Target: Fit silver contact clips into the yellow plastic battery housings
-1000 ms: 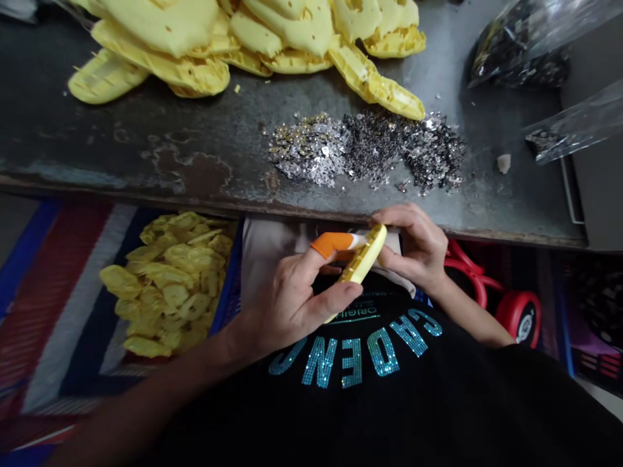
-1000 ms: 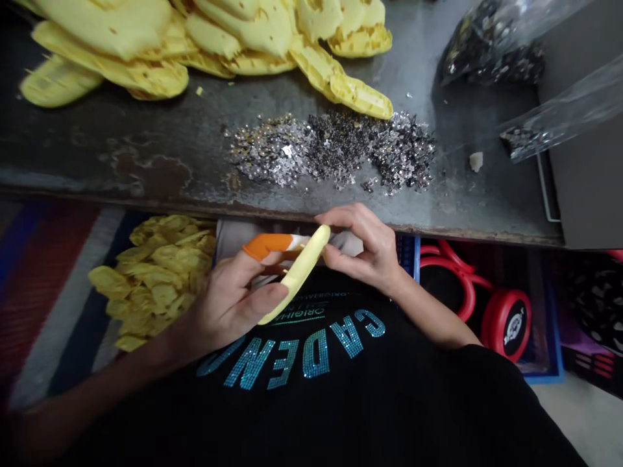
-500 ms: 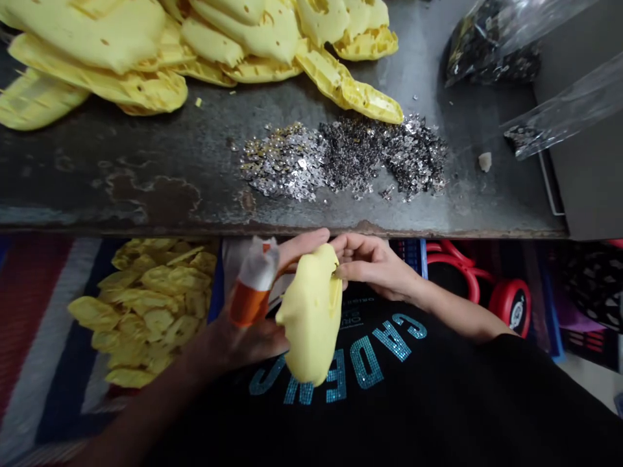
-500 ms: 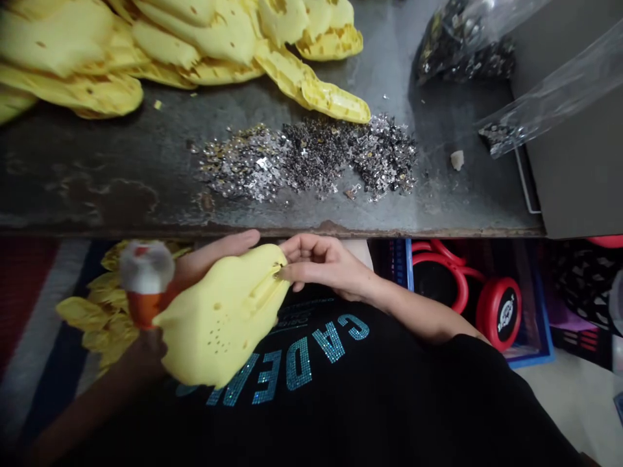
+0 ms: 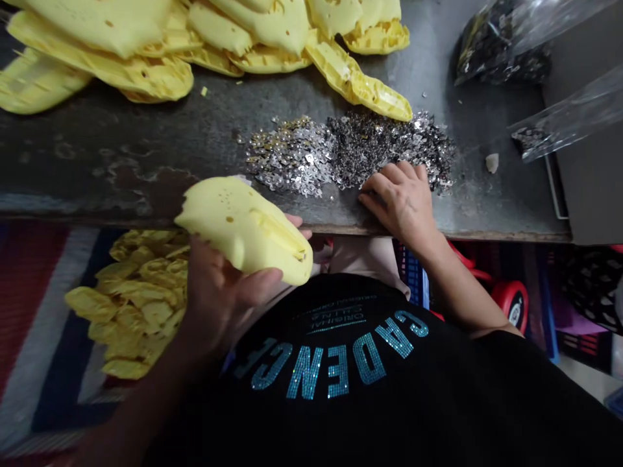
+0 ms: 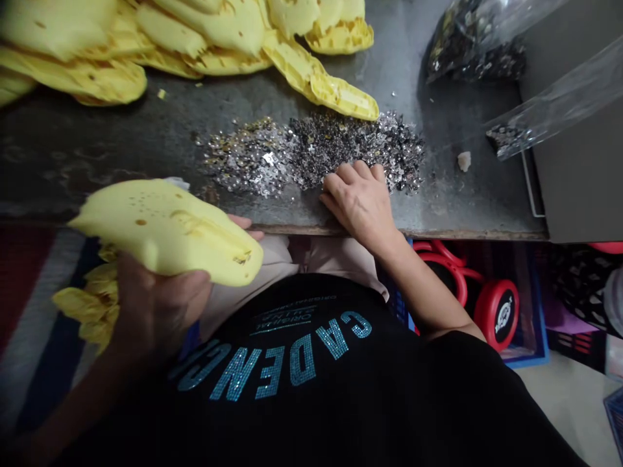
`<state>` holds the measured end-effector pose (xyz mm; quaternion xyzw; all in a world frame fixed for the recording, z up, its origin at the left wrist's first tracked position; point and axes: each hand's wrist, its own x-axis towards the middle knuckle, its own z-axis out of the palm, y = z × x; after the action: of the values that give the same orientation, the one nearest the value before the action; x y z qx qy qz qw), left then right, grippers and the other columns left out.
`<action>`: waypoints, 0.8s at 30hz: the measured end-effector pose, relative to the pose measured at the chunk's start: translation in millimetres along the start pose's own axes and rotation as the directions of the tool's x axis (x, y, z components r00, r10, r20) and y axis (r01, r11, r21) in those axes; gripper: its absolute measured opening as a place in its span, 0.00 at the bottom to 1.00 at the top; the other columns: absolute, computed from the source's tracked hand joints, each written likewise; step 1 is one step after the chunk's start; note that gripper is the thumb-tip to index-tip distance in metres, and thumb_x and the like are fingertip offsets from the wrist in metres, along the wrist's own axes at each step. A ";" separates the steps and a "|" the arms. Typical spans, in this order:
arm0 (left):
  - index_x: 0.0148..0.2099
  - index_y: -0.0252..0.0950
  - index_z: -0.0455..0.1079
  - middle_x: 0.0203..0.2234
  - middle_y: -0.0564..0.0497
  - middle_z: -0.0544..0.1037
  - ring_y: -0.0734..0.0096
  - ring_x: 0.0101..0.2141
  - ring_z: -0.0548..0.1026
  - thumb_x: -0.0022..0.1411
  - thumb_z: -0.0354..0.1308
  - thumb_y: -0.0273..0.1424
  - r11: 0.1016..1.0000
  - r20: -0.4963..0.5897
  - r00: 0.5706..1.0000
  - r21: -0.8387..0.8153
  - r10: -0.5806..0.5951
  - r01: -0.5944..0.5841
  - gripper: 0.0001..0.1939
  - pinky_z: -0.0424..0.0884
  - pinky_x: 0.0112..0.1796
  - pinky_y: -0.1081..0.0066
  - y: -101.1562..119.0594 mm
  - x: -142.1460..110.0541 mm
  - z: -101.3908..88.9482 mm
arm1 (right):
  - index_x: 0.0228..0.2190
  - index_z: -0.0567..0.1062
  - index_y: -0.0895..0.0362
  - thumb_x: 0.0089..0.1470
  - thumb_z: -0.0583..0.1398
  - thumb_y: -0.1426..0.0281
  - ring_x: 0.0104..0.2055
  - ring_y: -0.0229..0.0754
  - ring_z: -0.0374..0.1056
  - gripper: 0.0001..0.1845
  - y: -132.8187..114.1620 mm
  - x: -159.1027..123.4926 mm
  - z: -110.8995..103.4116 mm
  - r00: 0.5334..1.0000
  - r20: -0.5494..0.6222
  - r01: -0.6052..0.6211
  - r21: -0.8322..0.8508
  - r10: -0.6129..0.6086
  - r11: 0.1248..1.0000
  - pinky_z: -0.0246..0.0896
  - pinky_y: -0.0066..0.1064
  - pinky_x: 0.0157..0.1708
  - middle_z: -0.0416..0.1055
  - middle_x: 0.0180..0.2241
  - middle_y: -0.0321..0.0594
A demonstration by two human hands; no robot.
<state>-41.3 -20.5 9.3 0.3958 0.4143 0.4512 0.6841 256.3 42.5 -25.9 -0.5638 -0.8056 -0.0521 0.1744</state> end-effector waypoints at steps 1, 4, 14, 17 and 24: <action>0.64 0.46 0.74 0.56 0.53 0.86 0.48 0.56 0.83 0.58 0.78 0.31 1.000 -0.021 1.000 -0.011 0.016 -0.016 0.33 0.84 0.54 0.56 -0.3 0.3 2.5 | 0.39 0.79 0.50 0.72 0.63 0.61 0.47 0.53 0.66 0.09 -0.9 0.4 1.9 1.000 0.003 0.004 -0.007 -0.004 1.000 0.59 0.47 0.51 0.77 0.40 0.41; 0.61 0.41 0.77 0.56 0.48 0.87 0.51 0.48 0.87 0.58 0.77 0.35 0.994 -0.060 0.998 -0.108 -0.024 0.017 0.30 0.87 0.50 0.57 -5.0 0.1 5.8 | 0.40 0.79 0.51 0.73 0.61 0.63 0.46 0.51 0.66 0.09 -4.1 -4.8 -2.1 0.998 0.041 0.044 0.052 -0.047 0.998 0.58 0.45 0.49 0.77 0.39 0.41; 0.66 0.37 0.77 0.54 0.44 0.88 0.54 0.39 0.89 0.72 0.59 0.53 0.942 0.171 0.978 -0.292 -0.116 0.163 0.31 0.80 0.23 0.75 -31.1 10.6 11.2 | 0.47 0.84 0.52 0.72 0.63 0.64 0.46 0.50 0.72 0.09 6.1 -26.8 -3.9 0.998 0.049 0.031 0.295 -0.048 0.955 0.62 0.42 0.47 0.80 0.41 0.42; 0.66 0.34 0.78 0.54 0.43 0.89 0.54 0.40 0.89 0.71 0.59 0.53 0.912 0.268 0.957 -0.353 -0.114 0.207 0.33 0.81 0.23 0.75 -34.1 15.2 15.9 | 0.42 0.85 0.53 0.71 0.64 0.66 0.44 0.49 0.74 0.08 0.7 -25.7 -9.0 0.999 -0.004 0.048 0.373 -0.051 0.927 0.65 0.41 0.47 0.80 0.39 0.41; 0.64 0.34 0.76 0.47 0.42 0.89 0.51 0.38 0.91 0.71 0.64 0.52 0.808 0.371 0.886 -0.409 -0.276 0.423 0.31 0.82 0.21 0.72 -30.5 13.6 22.3 | 0.44 0.83 0.50 0.73 0.65 0.63 0.42 0.44 0.80 0.07 -30.4 -16.4 -61.4 0.981 -0.066 0.180 0.661 -0.183 0.728 0.71 0.39 0.45 0.85 0.40 0.37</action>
<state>-8.4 -19.9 -13.8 0.1925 0.2496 0.3399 0.8860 246.7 -0.3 29.3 -0.3836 -0.8228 0.2219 0.3559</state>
